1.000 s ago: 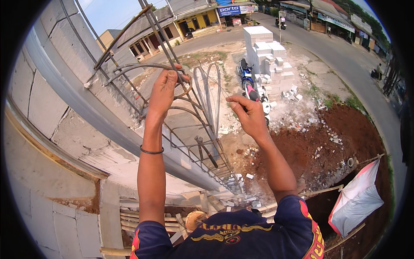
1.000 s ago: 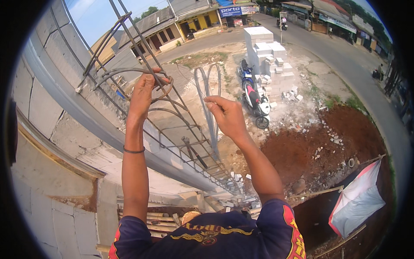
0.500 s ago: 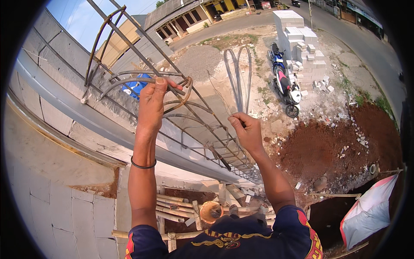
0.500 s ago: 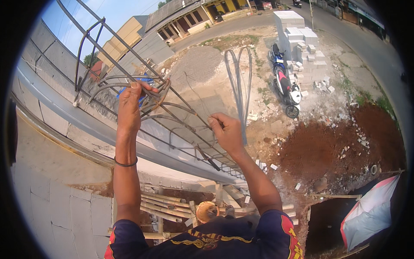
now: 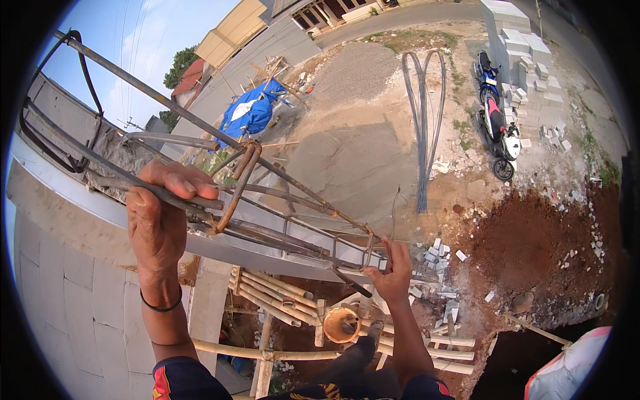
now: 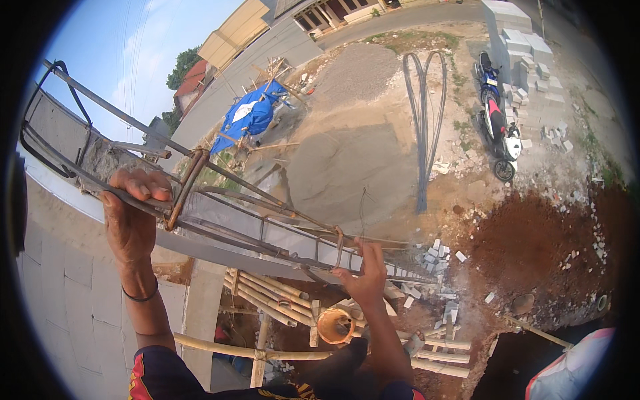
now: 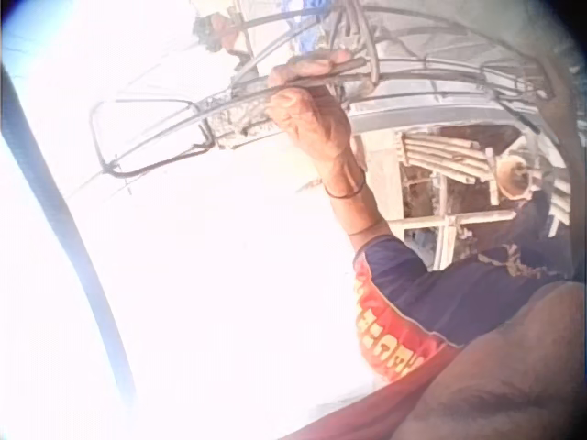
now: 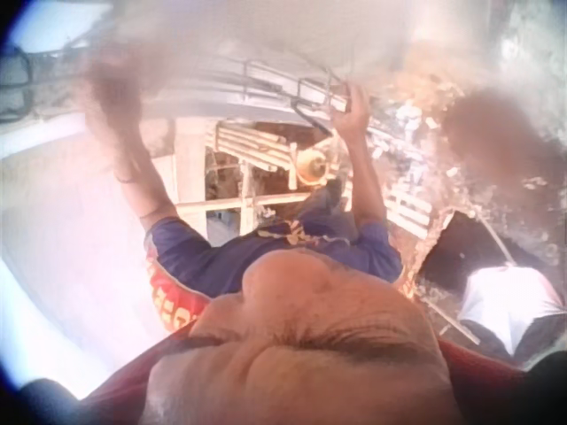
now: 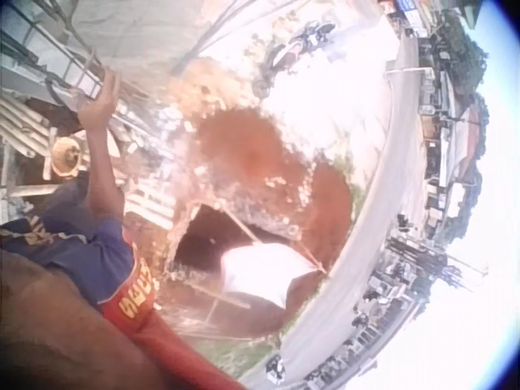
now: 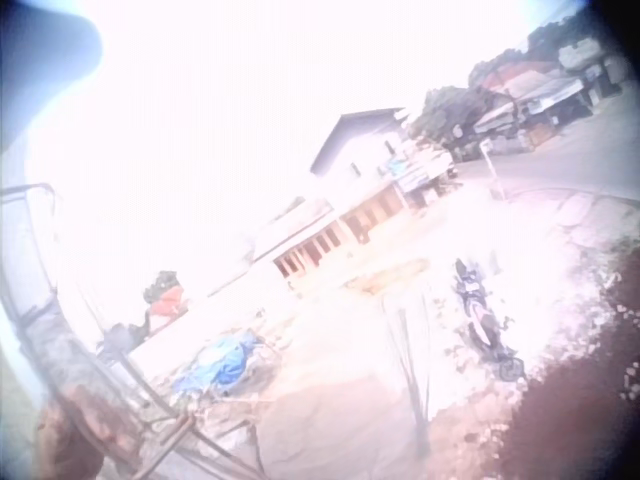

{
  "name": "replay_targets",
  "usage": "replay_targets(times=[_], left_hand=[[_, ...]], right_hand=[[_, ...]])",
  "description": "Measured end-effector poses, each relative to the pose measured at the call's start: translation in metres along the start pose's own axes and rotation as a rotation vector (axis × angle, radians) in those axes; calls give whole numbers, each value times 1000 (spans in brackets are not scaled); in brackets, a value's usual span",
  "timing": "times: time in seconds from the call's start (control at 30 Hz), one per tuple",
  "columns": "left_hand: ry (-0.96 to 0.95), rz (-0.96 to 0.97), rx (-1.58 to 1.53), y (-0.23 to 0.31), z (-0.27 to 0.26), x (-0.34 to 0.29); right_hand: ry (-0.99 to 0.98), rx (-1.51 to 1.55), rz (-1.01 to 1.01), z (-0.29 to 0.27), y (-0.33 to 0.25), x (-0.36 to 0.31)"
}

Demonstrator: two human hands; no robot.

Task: The person assembles a rebar cage on a construction site. They tie rebar segments together using wire and a hammer, then adjust the cage structure.

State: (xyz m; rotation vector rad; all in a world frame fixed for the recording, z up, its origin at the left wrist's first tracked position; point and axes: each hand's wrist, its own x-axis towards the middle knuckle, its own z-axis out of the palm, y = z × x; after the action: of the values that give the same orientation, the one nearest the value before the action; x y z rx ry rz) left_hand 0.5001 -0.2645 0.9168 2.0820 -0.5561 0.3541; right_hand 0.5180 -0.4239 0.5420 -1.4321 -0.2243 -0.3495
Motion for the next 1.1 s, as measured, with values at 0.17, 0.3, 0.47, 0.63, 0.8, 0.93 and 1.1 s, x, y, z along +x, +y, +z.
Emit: replay_targets(times=[0.17, 0.3, 0.47, 0.63, 0.8, 0.93, 1.1], left_hand=[[-22, 43, 24, -1, 5, 3], [9, 85, 35, -3, 11, 5], [58, 134, 33, -6, 17, 5], [68, 88, 7, -5, 13, 1], [56, 54, 7, -3, 10, 0], [97, 108, -17, -7, 17, 2], [226, 164, 25, -12, 28, 4]], right_hand=[[-184, 95, 166, 1, 17, -5], [-197, 133, 156, 3, 23, -2], [-249, 115, 132, 0, 28, 3], [-252, 52, 128, -2, 29, 5], [-284, -10, 113, -3, 26, 9], [-278, -32, 8, -4, 27, 13], [-275, 12, 13, -8, 29, 14]])
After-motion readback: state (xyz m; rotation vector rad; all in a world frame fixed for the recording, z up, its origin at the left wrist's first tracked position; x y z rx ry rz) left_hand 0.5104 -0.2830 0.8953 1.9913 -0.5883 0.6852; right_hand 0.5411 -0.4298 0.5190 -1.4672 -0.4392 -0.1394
